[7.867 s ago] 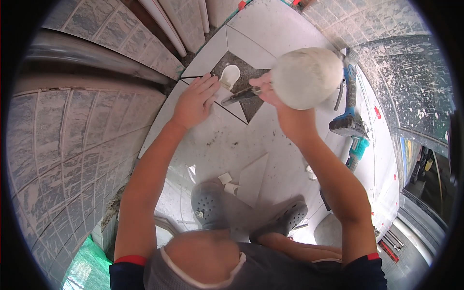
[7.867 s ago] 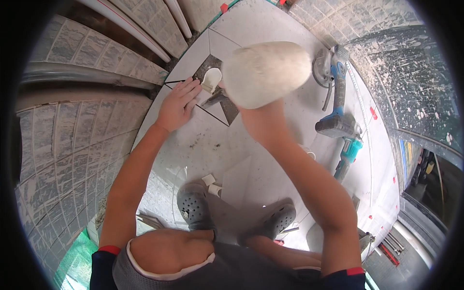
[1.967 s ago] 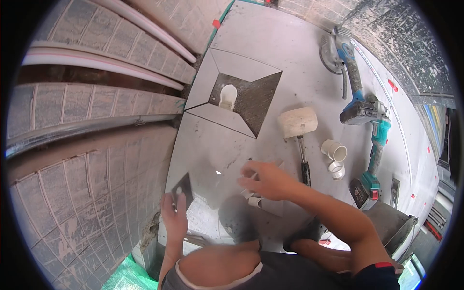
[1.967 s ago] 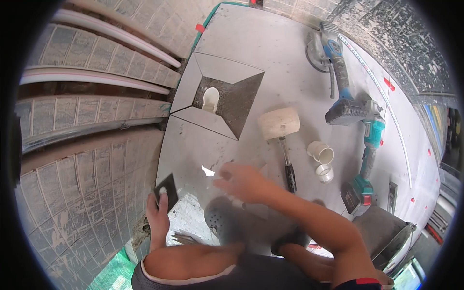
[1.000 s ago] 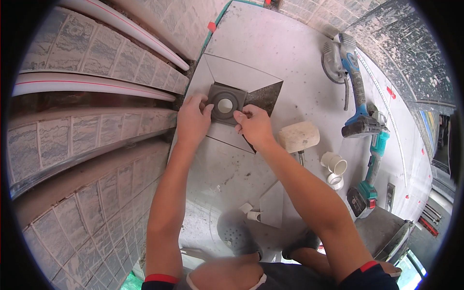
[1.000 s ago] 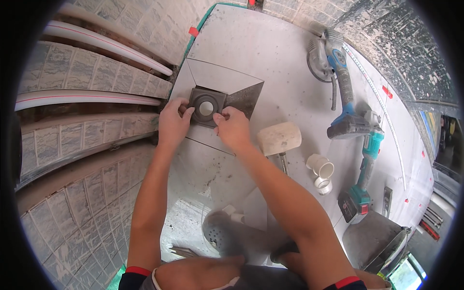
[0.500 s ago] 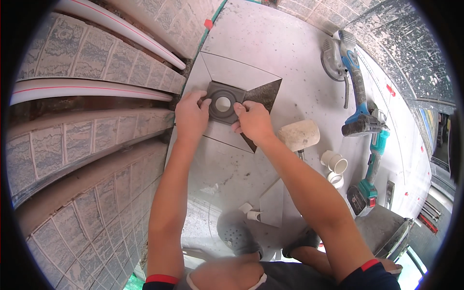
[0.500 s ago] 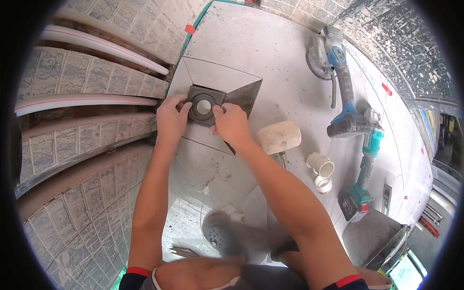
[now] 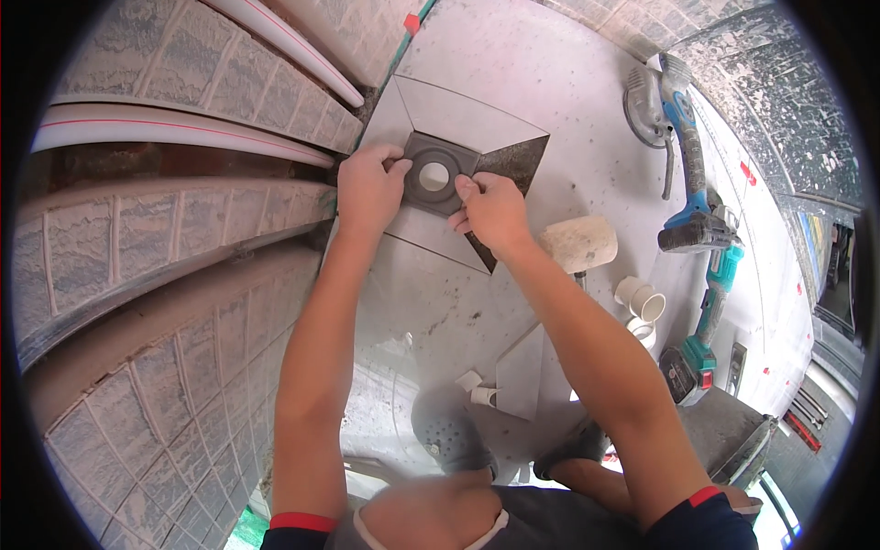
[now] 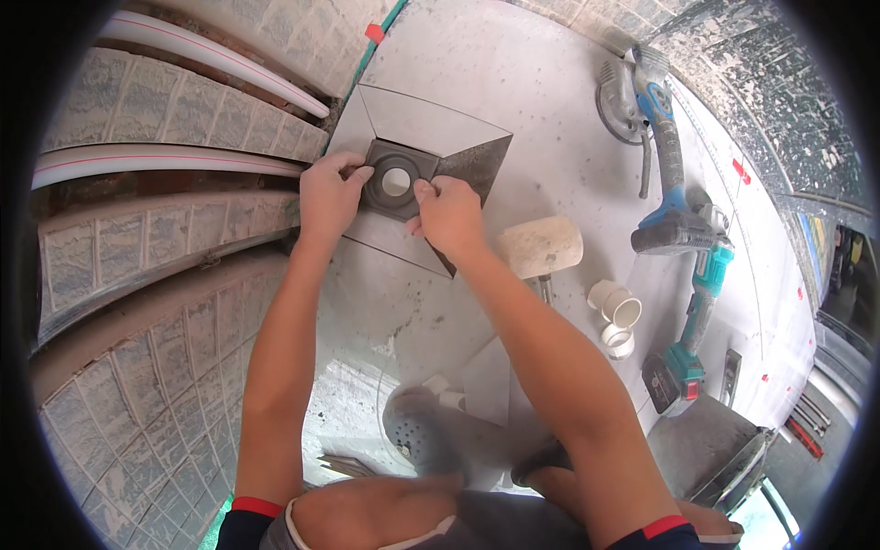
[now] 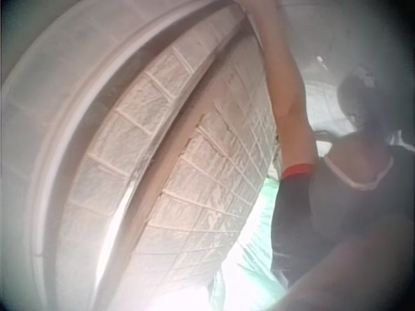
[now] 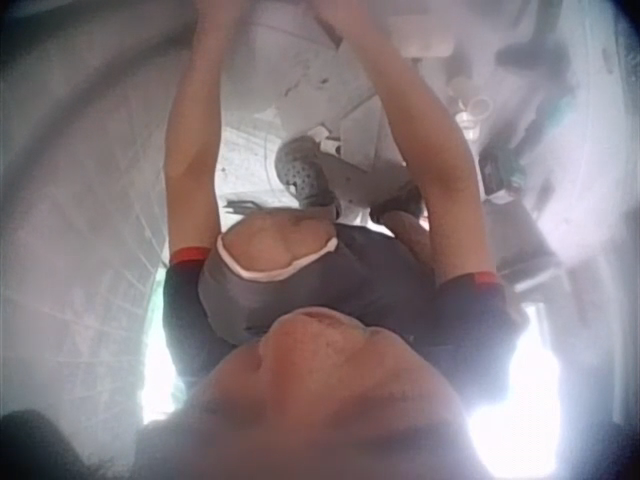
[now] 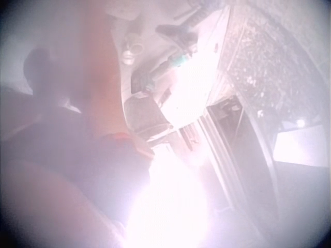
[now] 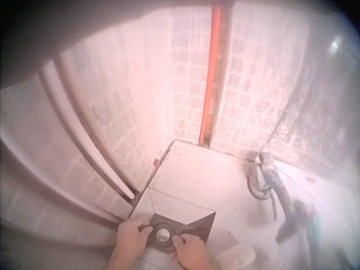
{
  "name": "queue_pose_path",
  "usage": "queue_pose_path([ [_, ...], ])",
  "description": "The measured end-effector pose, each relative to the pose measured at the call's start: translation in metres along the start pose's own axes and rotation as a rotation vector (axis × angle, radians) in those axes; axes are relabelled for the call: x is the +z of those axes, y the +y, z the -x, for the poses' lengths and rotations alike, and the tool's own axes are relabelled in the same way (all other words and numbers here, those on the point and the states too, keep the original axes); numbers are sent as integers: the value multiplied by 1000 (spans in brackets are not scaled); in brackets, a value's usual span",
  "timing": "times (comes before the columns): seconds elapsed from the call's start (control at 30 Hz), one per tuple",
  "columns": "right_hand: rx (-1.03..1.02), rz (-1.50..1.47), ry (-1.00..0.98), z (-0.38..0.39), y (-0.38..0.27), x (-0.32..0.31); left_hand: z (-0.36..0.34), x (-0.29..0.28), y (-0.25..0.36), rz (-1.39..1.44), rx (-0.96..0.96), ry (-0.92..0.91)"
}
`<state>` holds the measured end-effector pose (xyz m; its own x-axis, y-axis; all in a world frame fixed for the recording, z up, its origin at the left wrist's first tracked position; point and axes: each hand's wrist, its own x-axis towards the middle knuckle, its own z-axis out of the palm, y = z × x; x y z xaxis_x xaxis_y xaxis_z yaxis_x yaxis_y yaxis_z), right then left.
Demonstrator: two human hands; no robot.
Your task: Measure and cut tiles to fit around a drain pipe and install them.
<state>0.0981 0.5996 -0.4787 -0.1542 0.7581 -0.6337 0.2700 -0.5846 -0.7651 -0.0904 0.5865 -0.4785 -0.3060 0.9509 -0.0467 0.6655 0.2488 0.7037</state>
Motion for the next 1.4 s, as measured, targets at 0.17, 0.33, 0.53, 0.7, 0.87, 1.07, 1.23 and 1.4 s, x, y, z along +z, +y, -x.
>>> queue_pose_path([
  [0.17, -37, 77, 26, 1, -4, 6, -4, 0, -7, 12, -33, -17],
  [0.33, -40, 46, 33, 0, 3, 4, -3, 6, -8, -8, -13, -15],
  [0.53, -37, 70, 10, 3, 4, 1, 0, 2, -5, 34, -47, -28],
  [0.7, -29, 26, 6, 12, 6, 5, -1, -8, -5, 3, -62, -91],
  [0.87, -33, 6, 10, 17, 11, 11, 3, -17, -9, -2, -57, -124],
  [1.07, 17, -4, -1, 27, 7, 14, 4, -27, -10, -14, -62, -158],
  [1.23, 0, -38, -3, 30, 2, 9, 10, -30, 3, 16, -34, -116],
  [1.4, -43, 3, 27, 31, -9, -2, 10, -19, 15, -9, 20, -39],
])
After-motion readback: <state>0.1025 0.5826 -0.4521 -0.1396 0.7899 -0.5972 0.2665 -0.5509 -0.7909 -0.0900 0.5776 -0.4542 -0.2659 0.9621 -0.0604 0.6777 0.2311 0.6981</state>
